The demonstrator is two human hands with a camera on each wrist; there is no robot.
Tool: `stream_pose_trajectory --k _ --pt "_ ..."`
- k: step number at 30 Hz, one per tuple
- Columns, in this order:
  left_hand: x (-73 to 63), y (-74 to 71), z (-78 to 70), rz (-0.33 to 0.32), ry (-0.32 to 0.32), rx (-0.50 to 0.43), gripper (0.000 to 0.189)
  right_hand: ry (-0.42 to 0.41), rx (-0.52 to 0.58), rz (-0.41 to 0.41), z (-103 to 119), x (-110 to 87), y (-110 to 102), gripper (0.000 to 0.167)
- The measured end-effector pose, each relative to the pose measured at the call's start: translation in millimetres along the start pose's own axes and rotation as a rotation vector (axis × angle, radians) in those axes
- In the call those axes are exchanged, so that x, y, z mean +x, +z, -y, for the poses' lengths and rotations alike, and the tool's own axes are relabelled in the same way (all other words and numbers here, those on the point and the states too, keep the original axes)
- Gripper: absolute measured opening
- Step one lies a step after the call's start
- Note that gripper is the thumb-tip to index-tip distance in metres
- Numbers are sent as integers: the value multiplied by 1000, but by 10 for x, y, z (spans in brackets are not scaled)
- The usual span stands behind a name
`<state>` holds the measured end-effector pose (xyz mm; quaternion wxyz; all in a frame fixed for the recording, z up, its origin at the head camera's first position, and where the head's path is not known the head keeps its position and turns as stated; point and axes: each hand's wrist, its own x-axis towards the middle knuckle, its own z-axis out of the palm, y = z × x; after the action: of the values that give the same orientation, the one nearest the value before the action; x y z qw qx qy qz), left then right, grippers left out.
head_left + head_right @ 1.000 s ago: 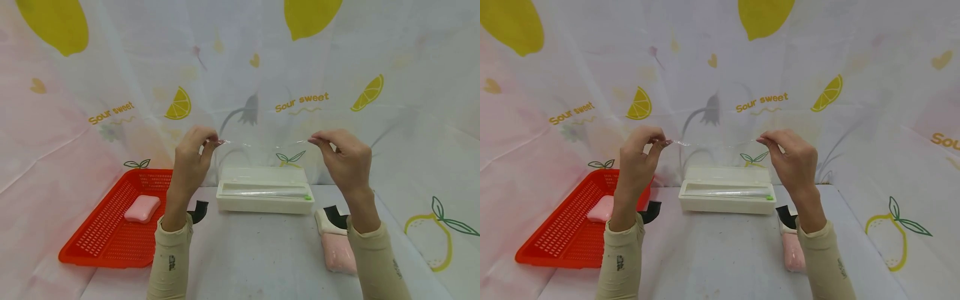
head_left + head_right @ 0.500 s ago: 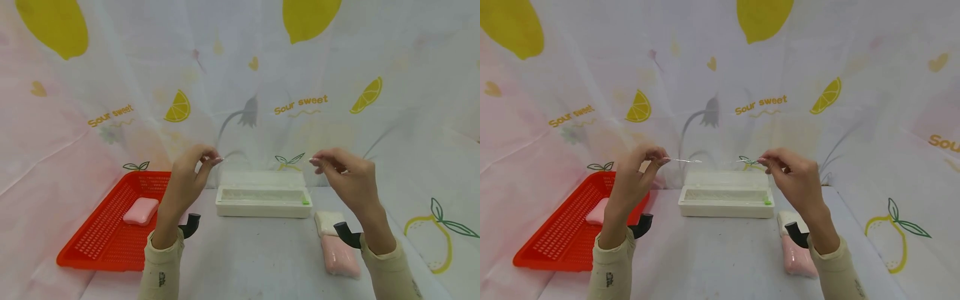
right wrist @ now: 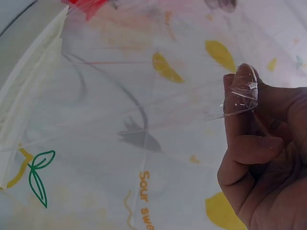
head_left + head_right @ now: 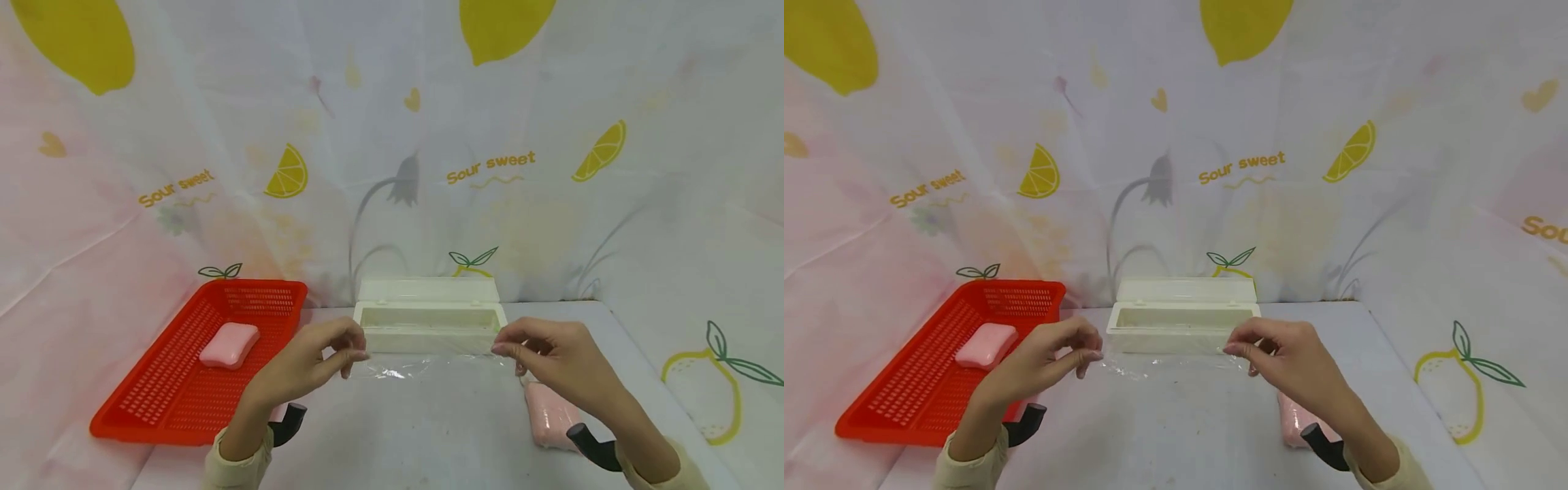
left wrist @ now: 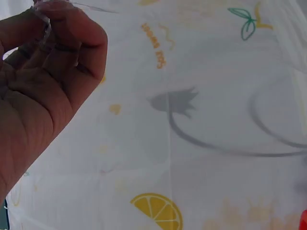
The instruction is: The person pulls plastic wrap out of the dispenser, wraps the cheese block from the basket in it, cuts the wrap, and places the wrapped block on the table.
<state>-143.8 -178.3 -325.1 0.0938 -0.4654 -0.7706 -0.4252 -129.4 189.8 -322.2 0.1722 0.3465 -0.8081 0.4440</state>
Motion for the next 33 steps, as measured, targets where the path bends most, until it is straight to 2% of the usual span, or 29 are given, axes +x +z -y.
stream_pose_trajectory --k 3,7,10,14,20,26,33 --pt "-135 67 34 118 -42 -83 17 40 39 91 17 -110 48 25" --pt "-292 161 66 285 -152 -189 11 99 78 219 25 -243 106 15" --pt "-383 246 108 354 -227 -255 9 170 100 307 -1 -323 167 8" --pt "-497 386 210 403 -316 -341 10 243 114 400 -81 -414 284 5" --pt "-655 584 401 452 -444 -458 10 273 227 468 -243 -551 435 6" --pt "-774 724 527 465 -519 -474 9 315 279 491 -413 -695 569 7" --pt "-908 884 649 473 -542 -463 12 373 343 535 -620 -860 752 14"
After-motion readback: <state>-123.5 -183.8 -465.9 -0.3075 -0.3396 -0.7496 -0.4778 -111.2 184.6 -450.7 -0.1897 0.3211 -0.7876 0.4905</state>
